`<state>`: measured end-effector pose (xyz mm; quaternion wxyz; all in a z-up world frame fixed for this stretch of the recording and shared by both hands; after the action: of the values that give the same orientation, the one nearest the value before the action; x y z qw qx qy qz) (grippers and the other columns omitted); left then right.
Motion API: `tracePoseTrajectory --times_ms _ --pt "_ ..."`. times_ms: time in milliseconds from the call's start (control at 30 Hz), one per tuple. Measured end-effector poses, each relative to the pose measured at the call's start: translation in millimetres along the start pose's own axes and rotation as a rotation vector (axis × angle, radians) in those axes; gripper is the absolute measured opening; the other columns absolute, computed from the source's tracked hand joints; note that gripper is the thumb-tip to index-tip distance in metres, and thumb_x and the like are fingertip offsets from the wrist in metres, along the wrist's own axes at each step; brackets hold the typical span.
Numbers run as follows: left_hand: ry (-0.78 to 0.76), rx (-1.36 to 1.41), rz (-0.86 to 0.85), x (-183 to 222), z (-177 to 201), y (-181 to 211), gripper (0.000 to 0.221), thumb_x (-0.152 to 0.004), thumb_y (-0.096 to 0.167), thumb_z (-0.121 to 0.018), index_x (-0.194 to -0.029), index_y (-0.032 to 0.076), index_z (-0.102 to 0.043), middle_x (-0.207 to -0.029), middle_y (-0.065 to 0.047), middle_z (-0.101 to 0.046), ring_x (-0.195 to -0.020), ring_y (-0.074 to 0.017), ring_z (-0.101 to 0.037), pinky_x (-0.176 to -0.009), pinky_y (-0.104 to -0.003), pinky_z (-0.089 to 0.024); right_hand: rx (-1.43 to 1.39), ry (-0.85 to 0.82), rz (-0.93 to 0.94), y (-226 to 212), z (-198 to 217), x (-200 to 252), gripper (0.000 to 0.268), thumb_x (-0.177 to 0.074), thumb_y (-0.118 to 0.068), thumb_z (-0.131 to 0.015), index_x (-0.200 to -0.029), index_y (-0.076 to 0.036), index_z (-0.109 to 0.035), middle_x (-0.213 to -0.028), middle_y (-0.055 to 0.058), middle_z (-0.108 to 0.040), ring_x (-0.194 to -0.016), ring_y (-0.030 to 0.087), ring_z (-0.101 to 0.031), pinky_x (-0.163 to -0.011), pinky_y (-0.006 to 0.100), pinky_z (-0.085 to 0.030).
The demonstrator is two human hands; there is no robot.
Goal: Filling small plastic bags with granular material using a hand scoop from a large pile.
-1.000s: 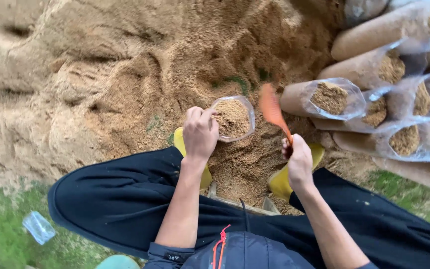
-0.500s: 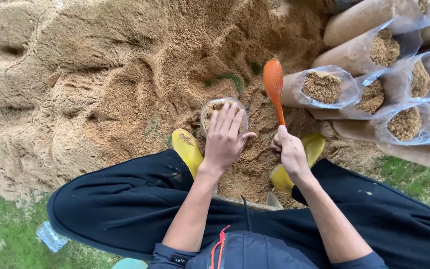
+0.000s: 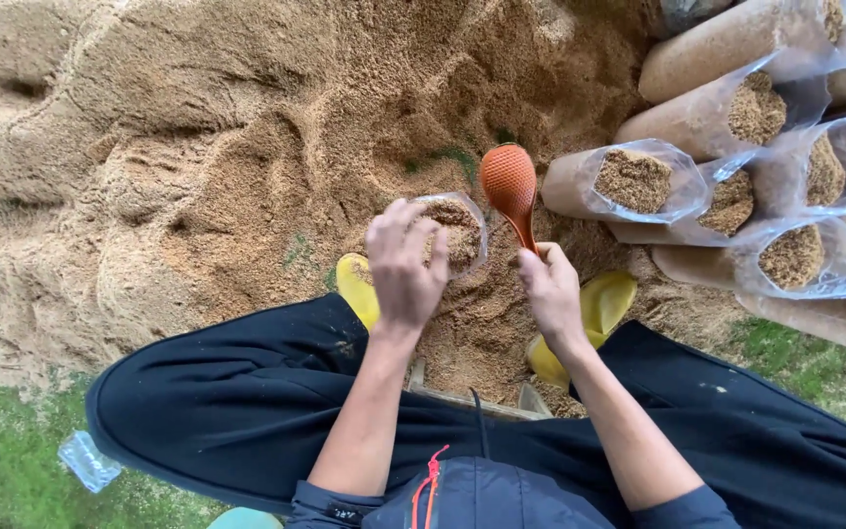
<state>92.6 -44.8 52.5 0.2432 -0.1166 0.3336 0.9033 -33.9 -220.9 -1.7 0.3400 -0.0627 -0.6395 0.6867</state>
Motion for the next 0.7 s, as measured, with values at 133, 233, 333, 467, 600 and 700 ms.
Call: tracePoseTrajectory --times_ms 133,233,333,467,600,700 --pt "-0.004 -0.108 0.227 13 -10 -67 0.033 -0.097 0.044 -0.064 -0.075 0.021 -0.052 -0.087 0.000 -0.060 -0.092 -0.0197 -0.065 -0.093 -0.049 -0.053 0.067 0.068 0.008 18 -14 -16 0.024 -0.089 -0.028 -0.083 -0.099 -0.011 -0.069 -0.066 0.002 -0.064 -0.059 0.007 -0.049 -0.053 0.022 -0.037" --pt "-0.291 -0.170 0.406 25 -21 -92 0.055 -0.088 0.065 -0.066 -0.070 0.016 -0.048 -0.074 -0.010 -0.061 -0.083 -0.0360 -0.069 -0.073 -0.051 -0.054 0.095 0.096 -0.006 26 -30 -26 0.032 -0.084 -0.032 -0.088 -0.096 -0.008 -0.071 -0.065 0.004 -0.060 -0.062 0.014 -0.052 -0.059 0.026 -0.041" --pt "-0.539 -0.148 0.579 44 -44 -108 0.051 -0.091 0.059 -0.059 -0.067 0.015 -0.055 -0.070 -0.015 -0.067 -0.081 -0.0425 -0.071 -0.071 -0.055 -0.052 0.238 0.046 -0.041 48 -42 -37 0.030 -0.079 -0.043 -0.090 -0.088 -0.018 -0.077 -0.060 0.003 -0.060 -0.060 0.019 -0.055 -0.061 0.034 -0.045" --pt "-0.546 -0.124 0.523 44 -46 -95 0.048 -0.099 0.054 -0.044 -0.079 0.017 -0.068 -0.076 -0.014 -0.072 -0.083 -0.0406 -0.073 -0.074 -0.056 -0.056 0.428 0.090 0.015 22 -37 -28 0.021 -0.088 -0.042 -0.075 -0.075 -0.026 -0.076 -0.054 0.002 -0.056 -0.055 0.021 -0.058 -0.060 0.034 -0.047" --pt "-0.174 0.019 0.310 18 -1 -51 0.043 -0.098 0.029 -0.056 -0.061 0.007 -0.057 -0.053 -0.017 -0.057 -0.059 -0.0418 -0.065 -0.055 -0.049 -0.049 0.206 0.190 0.304 -32 -26 -12 0.029 -0.088 -0.022 -0.070 -0.063 -0.014 -0.061 -0.046 0.007 -0.048 -0.047 0.016 -0.048 -0.050 0.033 -0.042" --pt "-0.006 0.211 0.317 14 24 -43 0.050 -0.098 0.029 -0.058 -0.051 0.014 -0.045 -0.043 -0.010 -0.044 -0.045 -0.0306 -0.055 -0.050 -0.028 -0.042 -0.052 0.217 0.528 -75 -10 11 0.033 -0.076 -0.013 -0.074 -0.054 -0.016 -0.050 -0.045 -0.004 -0.037 -0.043 0.007 -0.035 -0.042 0.025 -0.033"
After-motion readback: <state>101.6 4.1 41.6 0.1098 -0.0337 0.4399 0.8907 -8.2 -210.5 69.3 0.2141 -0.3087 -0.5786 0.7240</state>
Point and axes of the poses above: each hand's wrist, its own x-axis away from the middle knuckle, its own z-axis out of the back of the hand, y = z × x, the point moved 10 cm from there along -x, towards the middle knuckle
